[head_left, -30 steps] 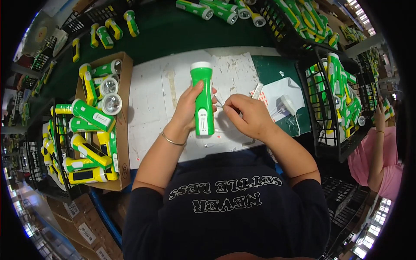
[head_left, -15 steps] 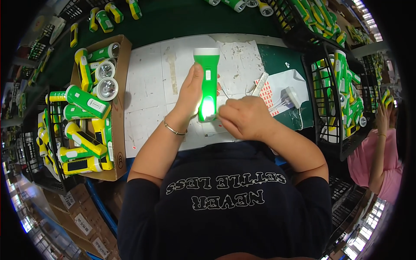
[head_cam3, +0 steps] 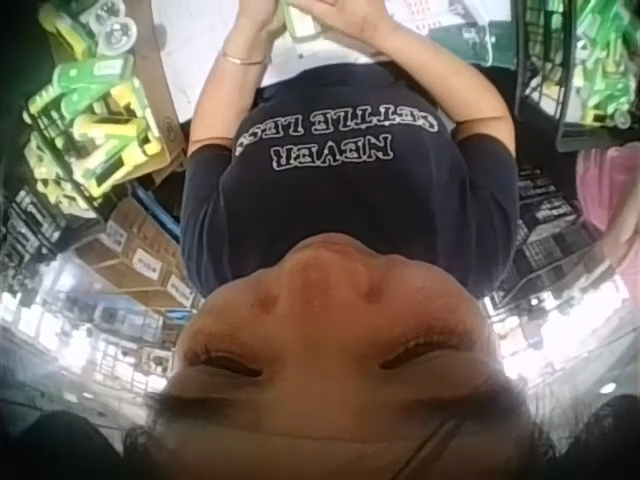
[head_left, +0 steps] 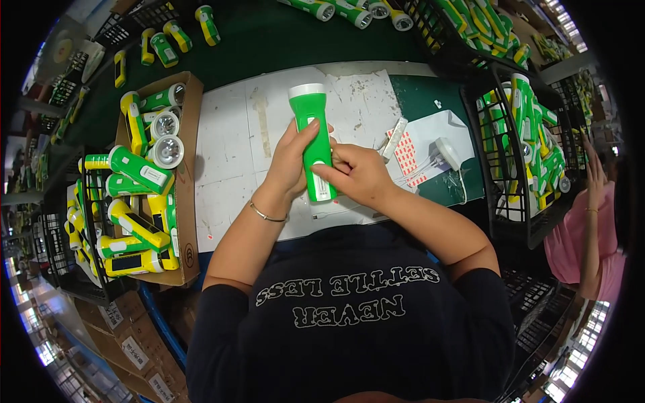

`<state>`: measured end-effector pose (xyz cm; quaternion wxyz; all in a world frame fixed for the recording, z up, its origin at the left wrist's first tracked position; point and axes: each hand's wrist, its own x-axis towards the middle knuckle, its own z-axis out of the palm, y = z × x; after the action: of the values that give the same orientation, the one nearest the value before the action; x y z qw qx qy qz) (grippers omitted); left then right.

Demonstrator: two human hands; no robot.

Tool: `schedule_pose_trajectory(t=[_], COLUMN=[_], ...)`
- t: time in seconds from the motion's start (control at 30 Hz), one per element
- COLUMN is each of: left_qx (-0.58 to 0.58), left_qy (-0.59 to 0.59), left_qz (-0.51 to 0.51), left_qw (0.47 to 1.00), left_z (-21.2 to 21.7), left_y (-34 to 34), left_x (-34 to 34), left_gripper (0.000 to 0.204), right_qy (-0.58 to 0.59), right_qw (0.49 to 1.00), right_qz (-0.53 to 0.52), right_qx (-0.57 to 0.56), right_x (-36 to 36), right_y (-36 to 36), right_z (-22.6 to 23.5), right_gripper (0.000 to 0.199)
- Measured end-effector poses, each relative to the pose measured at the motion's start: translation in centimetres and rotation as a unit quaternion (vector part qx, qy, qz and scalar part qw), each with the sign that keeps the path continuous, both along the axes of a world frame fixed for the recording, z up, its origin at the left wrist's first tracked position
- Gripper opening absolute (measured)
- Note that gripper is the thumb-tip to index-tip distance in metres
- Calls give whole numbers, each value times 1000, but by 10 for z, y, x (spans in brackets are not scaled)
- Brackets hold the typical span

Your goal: Applying labels or stickers to green and yellow flashlights at an assembly station.

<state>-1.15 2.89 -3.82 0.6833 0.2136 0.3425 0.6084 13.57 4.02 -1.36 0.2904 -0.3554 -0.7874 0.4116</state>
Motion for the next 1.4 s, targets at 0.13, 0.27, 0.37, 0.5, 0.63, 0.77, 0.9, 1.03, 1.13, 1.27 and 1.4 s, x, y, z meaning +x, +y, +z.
schedule_pose_trajectory(t=[0.13, 0.27, 0.37, 0.5, 0.63, 0.77, 0.9, 1.03, 1.13, 1.27, 1.4], left_qx=[-63, -63, -51, 198, 202, 138, 126, 118, 99, 15, -5], left_qy=[-75, -28, 60, 586, 713, 761, 763, 709, 663, 490, 415], left_qz=[-40, -44, -64, -60, -108, -150, -155, -158, -157, -126, -103], left_qw=[994, 997, 995, 783, 662, 616, 615, 678, 725, 862, 904], left_z=[9, 21, 32, 46, 61, 68, 74, 72, 54, 42, 33], left_y=[-1, -9, -16, -24, -35, -50, -58, -54, -51, -55, -55], left_x=[-5, 1, 2, 0, -8, -39, -48, -28, -22, -19, -16], left_gripper=[32, 32, 33, 44, 47, 38, 37, 39, 50, 62, 64], right_qy=[106, 93, 68, -3, -38, 13, 52, 26, 115, -192, -248], right_qw=[987, 983, 980, 987, 975, 971, 965, 953, 938, 981, 964], right_qz=[-35, -43, -43, 65, 143, 132, 144, 177, 141, -6, -16], right_qx=[-118, -151, -184, -144, -165, -197, -211, -244, -294, 9, 95], right_x=[17, 31, 39, 44, 55, 70, 67, 49, 33, 24, 10], right_y=[26, 39, 48, 52, 56, 58, 61, 55, 51, 52, 35], right_z=[0, 13, 21, 46, 49, 45, 38, 38, 25, -15, -33], right_gripper=[39, 42, 33, 47, 64, 64, 64, 65, 64, 35, 30])
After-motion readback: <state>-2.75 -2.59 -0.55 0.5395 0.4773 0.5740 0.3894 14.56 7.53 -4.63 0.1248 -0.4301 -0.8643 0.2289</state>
